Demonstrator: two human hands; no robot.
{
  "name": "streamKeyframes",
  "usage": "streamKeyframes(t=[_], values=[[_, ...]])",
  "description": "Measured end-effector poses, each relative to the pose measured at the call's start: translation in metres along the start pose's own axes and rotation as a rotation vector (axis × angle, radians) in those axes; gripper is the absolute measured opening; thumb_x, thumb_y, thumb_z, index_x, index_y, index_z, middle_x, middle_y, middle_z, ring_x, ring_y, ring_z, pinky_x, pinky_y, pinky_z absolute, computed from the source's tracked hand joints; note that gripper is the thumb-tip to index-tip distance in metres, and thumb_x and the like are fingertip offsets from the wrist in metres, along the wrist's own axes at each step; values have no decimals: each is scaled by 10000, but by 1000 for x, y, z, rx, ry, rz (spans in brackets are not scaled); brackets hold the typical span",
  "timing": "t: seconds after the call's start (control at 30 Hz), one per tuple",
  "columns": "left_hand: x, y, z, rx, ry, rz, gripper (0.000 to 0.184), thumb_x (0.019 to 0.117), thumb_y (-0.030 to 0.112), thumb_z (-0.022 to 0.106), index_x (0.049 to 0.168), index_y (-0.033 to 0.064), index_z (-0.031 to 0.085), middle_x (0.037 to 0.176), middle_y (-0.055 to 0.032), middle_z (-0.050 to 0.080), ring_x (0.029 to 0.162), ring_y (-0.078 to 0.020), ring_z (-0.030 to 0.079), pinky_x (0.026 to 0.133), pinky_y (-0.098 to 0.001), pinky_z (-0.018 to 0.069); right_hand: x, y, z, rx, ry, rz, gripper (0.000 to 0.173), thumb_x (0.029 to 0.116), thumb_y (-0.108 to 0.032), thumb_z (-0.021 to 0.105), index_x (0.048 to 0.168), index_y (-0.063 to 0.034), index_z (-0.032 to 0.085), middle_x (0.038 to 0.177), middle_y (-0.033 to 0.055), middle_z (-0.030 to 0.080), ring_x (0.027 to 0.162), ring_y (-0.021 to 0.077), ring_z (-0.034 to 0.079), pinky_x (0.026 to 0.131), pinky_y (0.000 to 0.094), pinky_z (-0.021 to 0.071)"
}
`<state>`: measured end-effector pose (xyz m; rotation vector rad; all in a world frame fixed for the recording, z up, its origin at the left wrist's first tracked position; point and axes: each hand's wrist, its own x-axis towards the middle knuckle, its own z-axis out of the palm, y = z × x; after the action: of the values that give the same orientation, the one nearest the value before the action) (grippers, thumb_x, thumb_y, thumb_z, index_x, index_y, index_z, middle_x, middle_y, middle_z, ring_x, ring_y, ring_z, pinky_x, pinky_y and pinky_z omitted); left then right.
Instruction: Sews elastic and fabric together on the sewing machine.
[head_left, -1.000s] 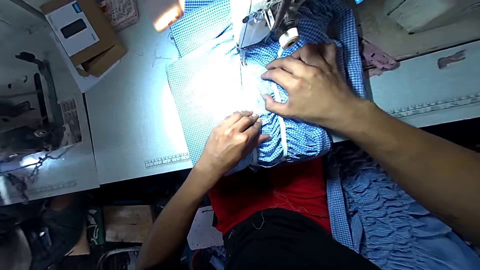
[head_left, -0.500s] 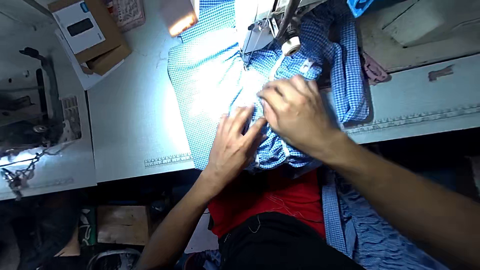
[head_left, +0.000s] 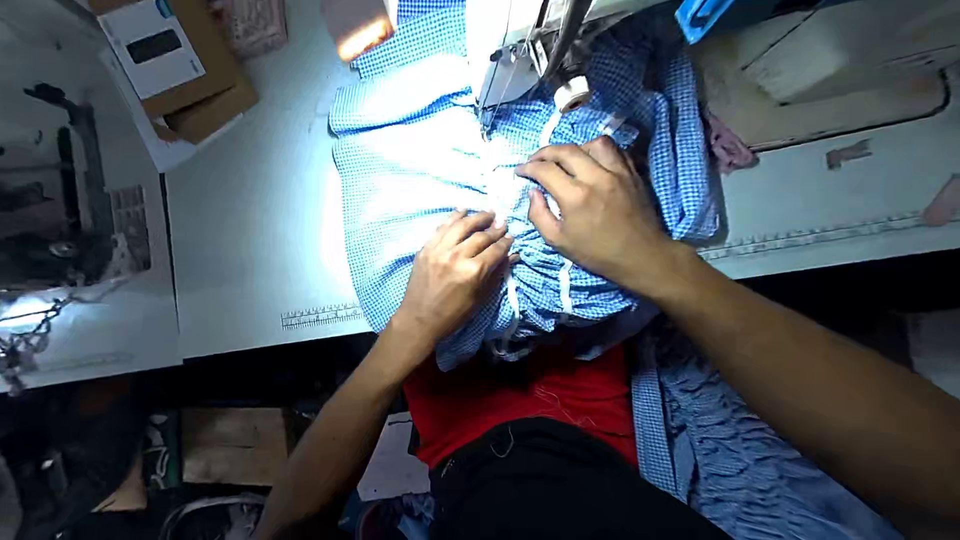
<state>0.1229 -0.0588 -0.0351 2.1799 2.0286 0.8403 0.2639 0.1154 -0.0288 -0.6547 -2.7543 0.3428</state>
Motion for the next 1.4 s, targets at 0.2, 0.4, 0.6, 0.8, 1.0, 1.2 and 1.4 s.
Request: streamKeyframes(t=[0.2,0.4,0.6,0.8,1.0,1.2,1.4], values=[[-51,56,13,-78,77,33,206,1021,154,633,1085,15,771,1123,-138,769,1149,-258,716,1058,-382,551,6,5,-3,-27,-31,8,402,1028,-209,427,1357,-134,647,1394,100,619,1233,387,560,978,558,449],[-46,47,18,-38,114,3,198,1013,154,642,1084,33,781,1163,-120,760,1200,-236,691,1080,-361,534,9,9,-1,-24,3,-36,396,1026,-127,430,1345,-134,665,1404,91,627,1241,376,567,988,545,452],[-37,37,18,-66,128,13,190,995,150,655,1062,36,791,1158,-117,761,1205,-238,686,1090,-363,526,14,14,-2,-11,50,-139,330,1029,-212,452,1185,-105,722,1248,107,697,1145,363,612,949,519,474],[-28,34,13,-58,106,-26,256,977,258,703,1077,39,791,1163,-124,757,1209,-238,683,1084,-351,525,11,8,-8,6,-19,-110,374,984,-156,482,1312,-132,661,1370,116,627,1249,384,559,1014,558,430],[-23,31,9,-44,88,-21,259,970,275,707,1052,45,793,1160,-117,759,1197,-228,688,1065,-344,536,10,9,-6,-32,-3,-93,414,1004,-394,474,1222,-126,704,1341,83,661,1225,358,578,1002,551,420],[-18,27,8,-41,72,-16,232,990,242,675,1046,51,794,1154,-109,760,1198,-233,687,1087,-365,520,8,10,-11,-28,15,-121,281,1025,-177,460,1132,-127,716,1230,91,695,1220,373,574,1011,577,387],[-15,24,7,-67,74,-26,213,981,230,688,1036,56,798,1142,-108,762,1193,-232,688,1072,-357,531,9,5,-13,-37,-23,-101,345,1007,-198,478,1292,-151,666,1388,111,616,1289,408,534,1027,615,388]])
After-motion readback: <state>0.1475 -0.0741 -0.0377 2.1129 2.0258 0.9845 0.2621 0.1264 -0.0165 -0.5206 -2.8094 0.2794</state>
